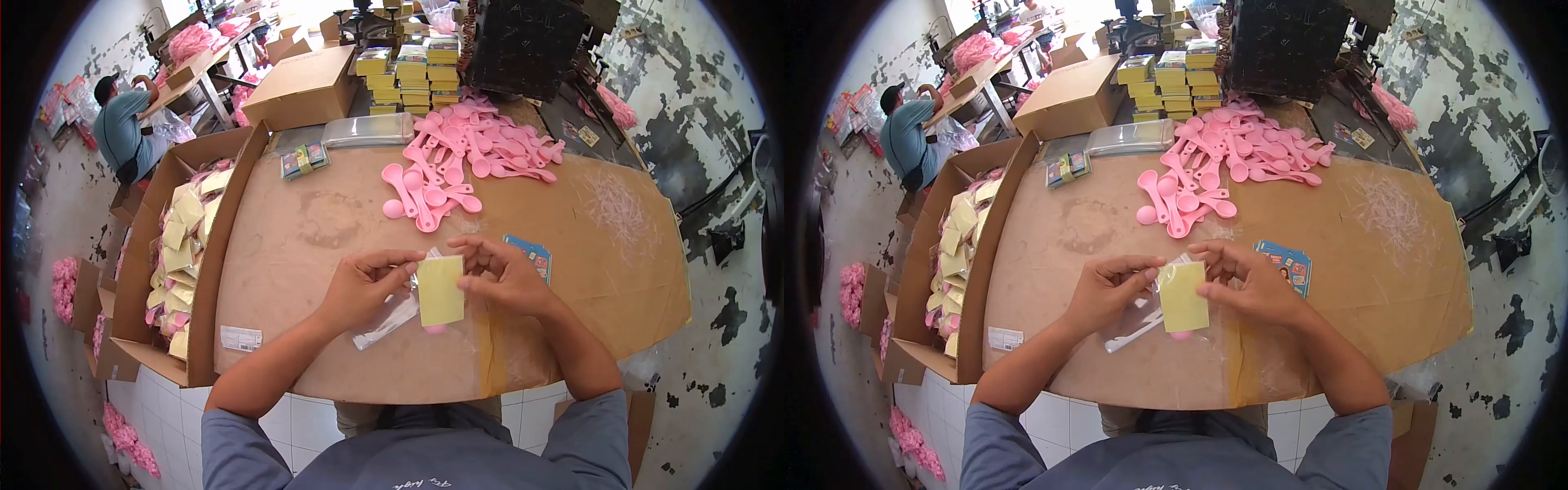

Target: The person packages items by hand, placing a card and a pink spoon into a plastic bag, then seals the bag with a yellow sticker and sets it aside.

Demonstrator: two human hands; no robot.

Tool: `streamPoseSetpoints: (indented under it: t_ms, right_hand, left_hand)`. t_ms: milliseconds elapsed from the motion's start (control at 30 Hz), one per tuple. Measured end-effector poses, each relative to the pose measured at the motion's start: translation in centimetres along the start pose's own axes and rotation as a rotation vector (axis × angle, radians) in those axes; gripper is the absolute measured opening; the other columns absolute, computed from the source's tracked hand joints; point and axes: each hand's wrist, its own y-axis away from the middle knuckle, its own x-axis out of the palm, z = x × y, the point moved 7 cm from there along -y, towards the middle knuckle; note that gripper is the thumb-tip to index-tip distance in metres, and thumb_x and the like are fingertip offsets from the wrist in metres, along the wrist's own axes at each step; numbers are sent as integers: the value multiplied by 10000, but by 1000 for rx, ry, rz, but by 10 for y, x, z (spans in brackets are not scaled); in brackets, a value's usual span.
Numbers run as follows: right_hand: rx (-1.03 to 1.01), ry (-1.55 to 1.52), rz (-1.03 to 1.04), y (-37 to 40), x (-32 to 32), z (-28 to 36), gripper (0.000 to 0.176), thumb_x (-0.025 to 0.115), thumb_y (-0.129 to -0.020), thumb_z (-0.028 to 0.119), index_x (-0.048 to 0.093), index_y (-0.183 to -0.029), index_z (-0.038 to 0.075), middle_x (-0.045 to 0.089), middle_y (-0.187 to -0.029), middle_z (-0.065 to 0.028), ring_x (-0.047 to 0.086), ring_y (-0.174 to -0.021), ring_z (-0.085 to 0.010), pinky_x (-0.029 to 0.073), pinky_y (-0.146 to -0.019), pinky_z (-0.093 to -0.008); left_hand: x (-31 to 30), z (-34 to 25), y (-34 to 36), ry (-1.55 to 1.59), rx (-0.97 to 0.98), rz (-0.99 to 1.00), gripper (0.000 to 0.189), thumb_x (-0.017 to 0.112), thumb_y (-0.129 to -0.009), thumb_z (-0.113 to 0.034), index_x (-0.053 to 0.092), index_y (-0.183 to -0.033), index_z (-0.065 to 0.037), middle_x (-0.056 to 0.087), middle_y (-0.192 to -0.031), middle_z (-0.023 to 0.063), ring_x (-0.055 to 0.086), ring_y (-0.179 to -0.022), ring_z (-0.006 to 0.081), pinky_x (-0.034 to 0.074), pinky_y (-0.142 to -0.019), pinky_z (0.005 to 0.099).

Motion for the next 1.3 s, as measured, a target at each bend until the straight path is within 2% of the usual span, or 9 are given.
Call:
streamPoseSetpoints:
  t_ms: [233,367,467,567,667,833,933,1067,1300]
  right_hand:
    - [14,52,86,1,2,0,415,716,-966,31,583,-1355,-22,711,-1089,-51,662,-964,-97,525,-847,-257]
    - [-25,-41,10,3,-6,7,413,714,-971,44,586,-1361,-5,722,-1094,-59,669,-980,-99,526,-849,-251]
    - [-59,112,-42,6,-24,20,378,721,-971,86,625,-1331,21,729,-1101,-55,674,-986,-108,534,-855,-278]
    - [-76,520,-125,13,-55,36,377,730,-948,107,656,-1312,45,730,-1075,-51,663,-964,-127,532,-867,-317]
    - [-60,644,-245,15,-89,36,359,774,-911,163,694,-1238,38,726,-1108,-72,688,-957,-172,543,-858,-346]
    - [-110,1134,-200,25,-101,32,311,800,-886,185,715,-1131,12,685,-1065,-115,680,-941,-238,549,-843,-375]
    - [19,1001,-131,25,-109,18,259,809,-881,172,714,-1055,5,671,-1001,-110,673,-920,-231,548,-828,-377]
    - [197,793,-119,22,-111,12,188,803,-888,138,700,-975,8,667,-924,-89,662,-913,-198,543,-809,-377]
    - [23,781,-118,26,-105,30,170,776,-912,86,656,-1017,28,675,-904,-45,636,-794,-130,513,-731,-313]
  left_hand:
    - [10,-23,1,126,243,-72,359,670,-1034,-148,629,-1346,25,758,-1061,101,705,-934,97,570,-764,261]
    - [14,2,2,24,-43,220,268,691,-1021,-170,666,-1206,22,746,-988,67,698,-828,91,565,-726,260]
    - [-17,-16,-2,-68,-46,48,250,680,-1026,-169,674,-1184,24,744,-984,62,706,-865,100,574,-734,265]
    - [-82,-54,1,323,428,-522,304,561,-1083,-186,596,-1320,2,707,-1198,88,712,-1085,168,588,-796,305]
    - [-93,-79,7,642,563,-556,340,534,-1076,-143,574,-1390,-19,665,-1305,93,654,-1193,182,556,-926,341]
    - [-36,-24,-13,-507,216,-269,405,771,-900,-156,692,-1284,-51,682,-1121,67,636,-995,172,514,-823,304]
    - [-1,-24,2,-1016,332,-126,360,814,-857,-196,736,-1180,-57,659,-1014,77,632,-990,227,519,-849,356]
    - [-1,-10,-2,-954,305,-85,266,837,-849,-239,760,-1041,-72,628,-988,76,634,-917,234,524,-792,367]
    - [-5,-10,-3,-745,138,-112,209,772,-893,-127,735,-1066,-17,639,-912,97,641,-849,241,526,-792,373]
